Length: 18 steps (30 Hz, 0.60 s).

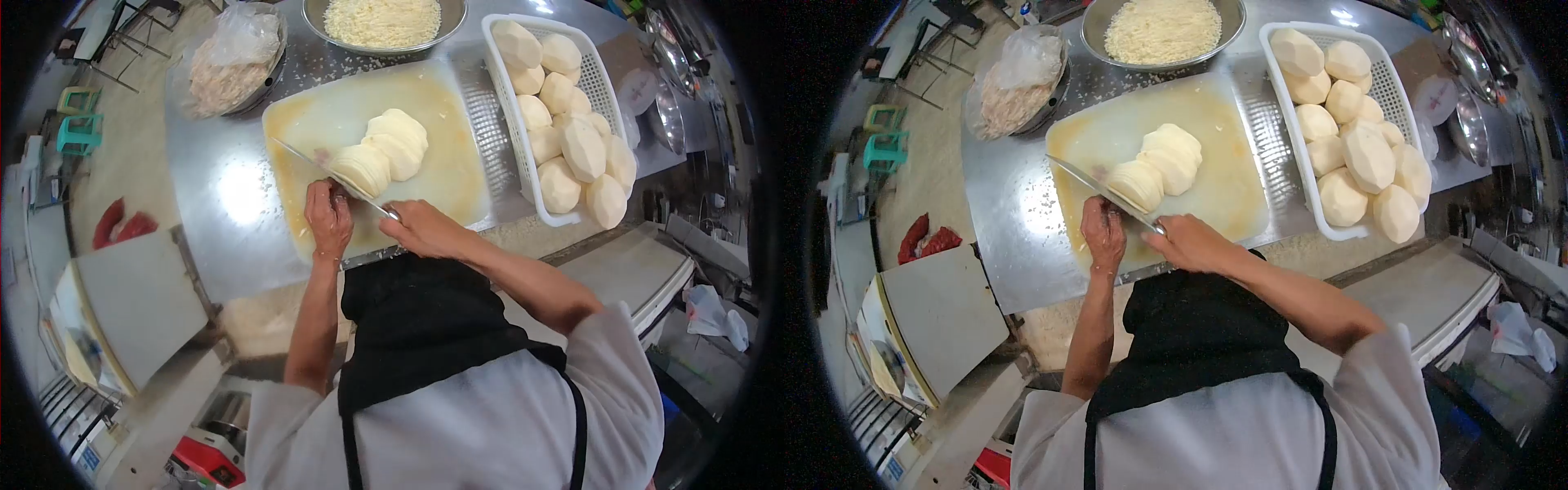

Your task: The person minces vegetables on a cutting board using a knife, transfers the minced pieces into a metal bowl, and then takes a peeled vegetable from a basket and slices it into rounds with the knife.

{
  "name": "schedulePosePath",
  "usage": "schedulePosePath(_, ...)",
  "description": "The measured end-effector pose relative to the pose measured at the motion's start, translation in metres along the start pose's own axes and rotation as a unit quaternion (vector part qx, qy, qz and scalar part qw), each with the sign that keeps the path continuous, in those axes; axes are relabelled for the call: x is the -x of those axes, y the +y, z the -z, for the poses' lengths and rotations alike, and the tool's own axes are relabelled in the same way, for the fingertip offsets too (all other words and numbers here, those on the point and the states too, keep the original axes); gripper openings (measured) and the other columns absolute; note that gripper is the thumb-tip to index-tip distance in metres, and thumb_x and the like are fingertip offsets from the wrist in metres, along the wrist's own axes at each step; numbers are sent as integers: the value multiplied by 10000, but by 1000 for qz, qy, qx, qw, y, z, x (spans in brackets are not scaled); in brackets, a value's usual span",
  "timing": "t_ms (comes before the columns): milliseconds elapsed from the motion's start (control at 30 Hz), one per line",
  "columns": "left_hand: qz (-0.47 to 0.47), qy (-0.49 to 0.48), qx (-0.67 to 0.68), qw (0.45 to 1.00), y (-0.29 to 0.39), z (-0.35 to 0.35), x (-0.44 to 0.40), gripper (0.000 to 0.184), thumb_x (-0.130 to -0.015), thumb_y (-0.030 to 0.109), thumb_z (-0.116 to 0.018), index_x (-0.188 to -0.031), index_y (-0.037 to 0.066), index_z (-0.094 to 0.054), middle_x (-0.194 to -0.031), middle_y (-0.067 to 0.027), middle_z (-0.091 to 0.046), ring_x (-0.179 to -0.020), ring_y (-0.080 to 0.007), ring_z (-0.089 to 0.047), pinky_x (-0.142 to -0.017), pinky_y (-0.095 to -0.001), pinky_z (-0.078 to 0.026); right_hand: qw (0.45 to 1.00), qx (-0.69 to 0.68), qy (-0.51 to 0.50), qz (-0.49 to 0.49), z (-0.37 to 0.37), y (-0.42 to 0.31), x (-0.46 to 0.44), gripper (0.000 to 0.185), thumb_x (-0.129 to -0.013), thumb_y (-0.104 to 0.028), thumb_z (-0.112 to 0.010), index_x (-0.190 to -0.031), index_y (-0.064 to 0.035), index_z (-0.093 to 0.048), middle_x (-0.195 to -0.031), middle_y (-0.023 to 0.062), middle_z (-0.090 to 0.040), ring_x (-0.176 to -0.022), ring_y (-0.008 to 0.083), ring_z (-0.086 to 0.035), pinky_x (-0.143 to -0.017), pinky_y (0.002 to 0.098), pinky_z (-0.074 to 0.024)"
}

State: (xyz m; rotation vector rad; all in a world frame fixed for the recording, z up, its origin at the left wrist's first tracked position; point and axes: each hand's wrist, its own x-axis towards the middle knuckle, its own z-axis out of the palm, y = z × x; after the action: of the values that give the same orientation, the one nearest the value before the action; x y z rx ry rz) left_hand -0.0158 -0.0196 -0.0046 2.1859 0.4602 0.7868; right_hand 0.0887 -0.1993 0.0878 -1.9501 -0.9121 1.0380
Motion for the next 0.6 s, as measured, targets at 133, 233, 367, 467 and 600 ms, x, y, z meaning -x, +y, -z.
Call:
schedulePosePath(133,4,-16,-16,1000,-5,4,5,157,-831,-46,-539,-985,-28,-563,-901,-213,-581,-842,-425,-570,-748,-506,-465,1000,18,24,-2,-16,-1,-12,510,-1010,-390,-556,-956,107,-657,-833,354,-662,-860,532,-661,-803,558,-509)
schedulePosePath(233,5,-13,-19,1000,-6,2,3,166,-823,-57,-548,-986,-34,-559,-900,-211,-579,-846,-423,-565,-746,-509,-460,999,-4,-11,-34,8,-25,5,509,-1004,-392,-563,-997,107,-661,-845,351,-669,-868,533,-660,-812,554,-510)
schedulePosePath(367,5,-15,-23,1000,-8,0,6,179,-825,-63,-561,-1003,-44,-567,-893,-206,-577,-841,-422,-558,-741,-514,-455,998,-28,-9,-46,14,-34,32,503,-1001,-383,-565,-1054,108,-662,-850,342,-678,-874,532,-662,-825,548,-514)
schedulePosePath(467,-6,-17,-37,999,-9,1,6,182,-833,-65,-563,-1014,-48,-581,-892,-204,-581,-840,-422,-562,-739,-511,-456,999,-21,2,-43,10,-33,36,487,-1003,-365,-562,-1055,109,-662,-846,341,-679,-877,526,-667,-830,546,-518)
schedulePosePath(600,10,-13,-8,1000,-7,2,6,178,-841,-70,-560,-1014,-49,-595,-898,-207,-591,-848,-424,-572,-748,-506,-463,999,-16,-2,-43,12,-33,33,465,-1011,-344,-555,-1043,107,-662,-840,341,-680,-872,521,-673,-829,545,-525)
